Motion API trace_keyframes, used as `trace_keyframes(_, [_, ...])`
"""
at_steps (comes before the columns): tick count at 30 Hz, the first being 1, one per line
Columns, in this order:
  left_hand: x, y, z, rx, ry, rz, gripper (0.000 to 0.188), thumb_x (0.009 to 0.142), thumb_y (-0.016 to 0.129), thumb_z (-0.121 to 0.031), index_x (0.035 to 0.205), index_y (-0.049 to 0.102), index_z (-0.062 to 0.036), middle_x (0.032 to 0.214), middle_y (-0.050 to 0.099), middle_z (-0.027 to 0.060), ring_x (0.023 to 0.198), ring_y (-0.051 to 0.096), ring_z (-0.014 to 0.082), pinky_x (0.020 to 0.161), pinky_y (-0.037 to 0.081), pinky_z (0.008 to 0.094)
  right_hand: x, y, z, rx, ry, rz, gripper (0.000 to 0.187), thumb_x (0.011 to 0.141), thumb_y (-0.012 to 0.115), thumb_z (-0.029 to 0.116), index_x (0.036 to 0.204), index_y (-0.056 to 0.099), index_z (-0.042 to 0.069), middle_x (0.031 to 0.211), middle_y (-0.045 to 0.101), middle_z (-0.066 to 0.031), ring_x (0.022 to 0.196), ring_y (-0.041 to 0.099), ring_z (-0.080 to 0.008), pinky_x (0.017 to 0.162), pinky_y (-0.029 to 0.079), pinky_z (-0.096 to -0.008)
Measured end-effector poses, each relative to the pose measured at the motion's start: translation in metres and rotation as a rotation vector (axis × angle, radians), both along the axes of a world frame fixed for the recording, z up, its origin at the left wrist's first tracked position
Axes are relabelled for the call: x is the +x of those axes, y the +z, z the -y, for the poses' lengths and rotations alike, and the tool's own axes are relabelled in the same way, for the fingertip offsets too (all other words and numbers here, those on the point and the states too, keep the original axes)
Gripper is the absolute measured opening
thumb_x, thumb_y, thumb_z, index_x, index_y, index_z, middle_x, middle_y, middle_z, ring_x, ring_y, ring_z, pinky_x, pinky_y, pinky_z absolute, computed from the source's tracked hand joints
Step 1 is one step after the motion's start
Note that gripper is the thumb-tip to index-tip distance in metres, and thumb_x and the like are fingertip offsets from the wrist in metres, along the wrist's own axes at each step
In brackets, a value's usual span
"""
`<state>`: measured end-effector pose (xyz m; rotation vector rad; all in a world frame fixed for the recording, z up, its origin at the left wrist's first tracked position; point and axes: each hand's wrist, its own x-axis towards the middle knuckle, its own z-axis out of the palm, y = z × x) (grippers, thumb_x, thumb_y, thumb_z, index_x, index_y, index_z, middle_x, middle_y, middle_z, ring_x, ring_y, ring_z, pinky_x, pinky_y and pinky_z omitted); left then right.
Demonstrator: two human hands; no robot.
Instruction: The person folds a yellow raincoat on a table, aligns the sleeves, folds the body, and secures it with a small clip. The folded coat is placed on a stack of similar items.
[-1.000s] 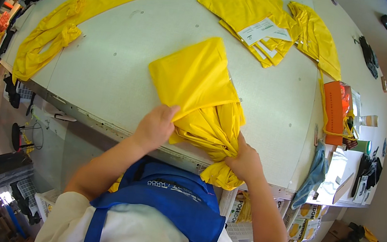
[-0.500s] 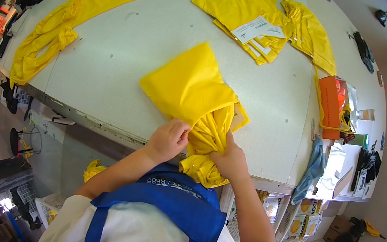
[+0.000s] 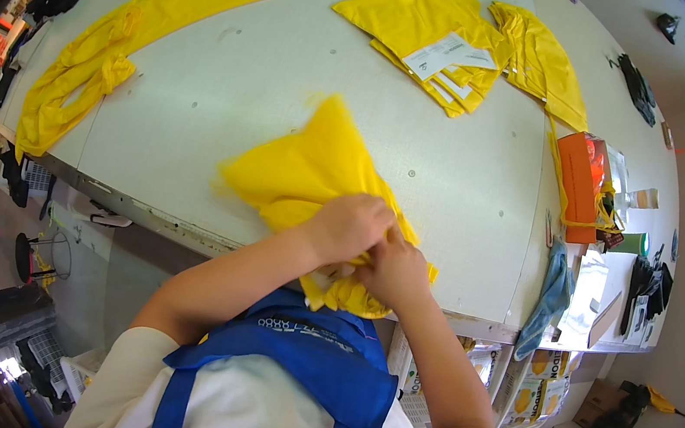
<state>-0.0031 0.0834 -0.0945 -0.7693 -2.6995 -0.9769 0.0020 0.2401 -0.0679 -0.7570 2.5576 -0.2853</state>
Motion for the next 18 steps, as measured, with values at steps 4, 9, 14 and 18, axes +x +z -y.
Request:
trace_keyframes(4, [0.025,0.003,0.03,0.292,0.16,-0.145,0.04,0.07,0.062,-0.004,0.11,0.057,-0.005,0.104,0.059,0.0153,0.097,0.057,0.0313,0.084,0.047,0.0372,-0.016,-0.022,-0.012,-0.095,-0.481,0.156,0.065,0.072,0.068,0.026,0.129,0.044,0.006,0.104,0.063,-0.0225,0.094,0.061,-0.0394,0.082,0.049,-0.0429])
trace_keyframes(9, [0.084,-0.094,0.039,0.8,0.508,0.319,0.056,0.077,0.063,-0.011,0.13,0.047,-0.0039,0.118,0.056,0.0149,0.116,0.049,0.0314,0.097,0.04,0.036,-0.022,-0.032,-0.02,-0.603,-0.675,0.31,0.069,0.072,0.067,0.019,0.131,0.038,-0.001,0.111,0.061,-0.023,0.102,0.06,-0.0348,0.087,0.047,-0.0378])
trace_keyframes(14, [0.056,-0.086,0.025,0.883,0.605,0.673,0.041,0.088,0.059,-0.019,0.125,0.052,-0.0037,0.103,0.064,0.0155,0.095,0.061,0.0239,0.084,0.047,0.0321,-0.026,-0.036,-0.004,-0.766,-0.75,0.375,0.069,0.073,0.066,0.012,0.132,0.034,-0.002,0.115,0.058,-0.0207,0.104,0.058,-0.0287,0.086,0.047,-0.0348])
trace_keyframes(18, [0.058,-0.094,-0.011,0.978,0.493,0.479,0.027,0.092,0.052,-0.013,0.118,0.056,-0.0057,0.099,0.065,0.0173,0.093,0.064,0.0221,0.079,0.049,0.0326,-0.037,-0.022,0.009,-0.529,-0.818,0.288,0.057,0.077,0.062,0.005,0.128,0.038,-0.001,0.11,0.06,-0.0153,0.099,0.061,-0.0256,0.08,0.05,-0.0336])
